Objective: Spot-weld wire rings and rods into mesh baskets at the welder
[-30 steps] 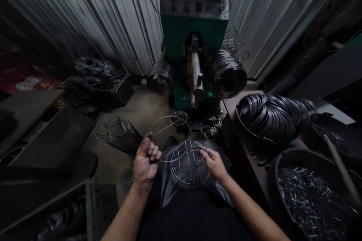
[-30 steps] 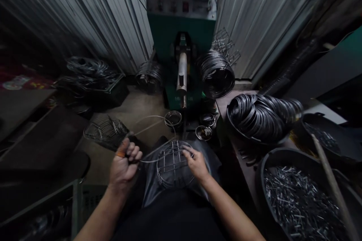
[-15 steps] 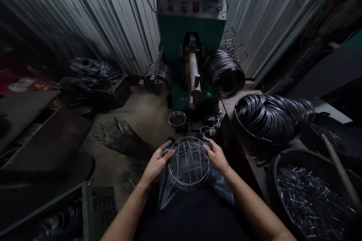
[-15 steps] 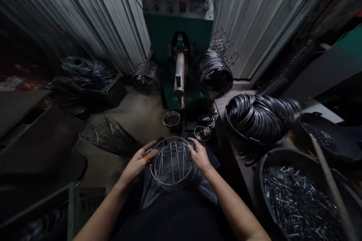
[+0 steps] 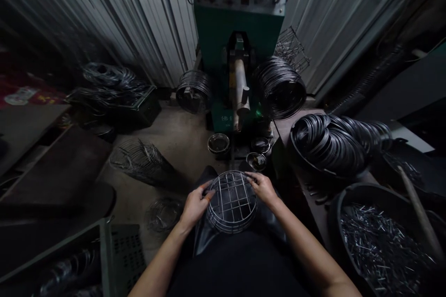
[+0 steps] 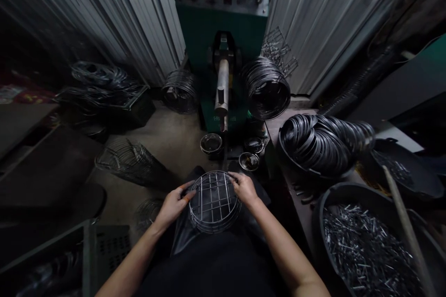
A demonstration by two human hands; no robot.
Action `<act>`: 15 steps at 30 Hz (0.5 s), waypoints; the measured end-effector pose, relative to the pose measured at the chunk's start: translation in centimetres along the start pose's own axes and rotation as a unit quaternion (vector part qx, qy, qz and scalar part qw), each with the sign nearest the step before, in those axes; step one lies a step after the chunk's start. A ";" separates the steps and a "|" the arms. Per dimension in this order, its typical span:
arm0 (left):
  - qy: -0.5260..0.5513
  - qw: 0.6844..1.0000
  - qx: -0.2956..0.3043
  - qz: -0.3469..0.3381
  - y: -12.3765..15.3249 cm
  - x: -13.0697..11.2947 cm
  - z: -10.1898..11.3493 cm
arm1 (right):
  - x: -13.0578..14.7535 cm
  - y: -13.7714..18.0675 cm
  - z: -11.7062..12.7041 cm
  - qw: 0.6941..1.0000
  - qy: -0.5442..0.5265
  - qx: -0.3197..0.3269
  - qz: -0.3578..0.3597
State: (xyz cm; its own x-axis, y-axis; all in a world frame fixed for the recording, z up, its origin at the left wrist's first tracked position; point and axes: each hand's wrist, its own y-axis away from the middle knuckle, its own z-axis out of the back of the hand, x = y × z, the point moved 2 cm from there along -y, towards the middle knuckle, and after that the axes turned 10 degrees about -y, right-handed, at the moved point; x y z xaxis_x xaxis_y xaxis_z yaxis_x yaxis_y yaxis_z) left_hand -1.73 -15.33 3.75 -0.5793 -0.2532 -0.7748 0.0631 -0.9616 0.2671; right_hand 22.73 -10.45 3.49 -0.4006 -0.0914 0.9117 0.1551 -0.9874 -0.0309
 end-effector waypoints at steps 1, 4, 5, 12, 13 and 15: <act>0.000 1.000 0.006 -0.003 0.0 0.0 0.0 | -0.1 0.0 0.2 1.000 -0.007 0.009 -0.005; 0.005 1.000 0.014 -0.012 0.2 0.3 0.0 | -0.6 0.2 0.8 0.998 -0.045 0.033 -0.039; 0.005 1.000 0.017 -0.012 0.2 0.5 0.0 | -0.7 0.2 1.0 0.996 -0.065 0.043 -0.054; -0.015 0.999 0.039 -0.008 0.0 0.6 -0.2 | -0.8 0.4 1.3 0.981 -0.153 0.061 -0.102; -0.011 0.999 0.038 -0.009 0.0 0.6 -0.2 | -0.8 0.4 1.2 0.982 -0.153 0.059 -0.099; 0.007 0.999 0.040 -0.016 -0.1 0.6 -0.3 | -0.9 0.3 1.1 0.982 -0.149 0.064 -0.101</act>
State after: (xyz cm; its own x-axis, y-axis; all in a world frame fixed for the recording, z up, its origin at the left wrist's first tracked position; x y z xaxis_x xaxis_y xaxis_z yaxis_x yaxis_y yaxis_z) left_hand -1.86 -15.41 3.06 -0.5687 -0.2250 -0.7912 -0.0211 -0.9576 0.2875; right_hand 24.10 -10.55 3.11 -0.1562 0.1651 0.9738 0.2194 -0.9555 0.1972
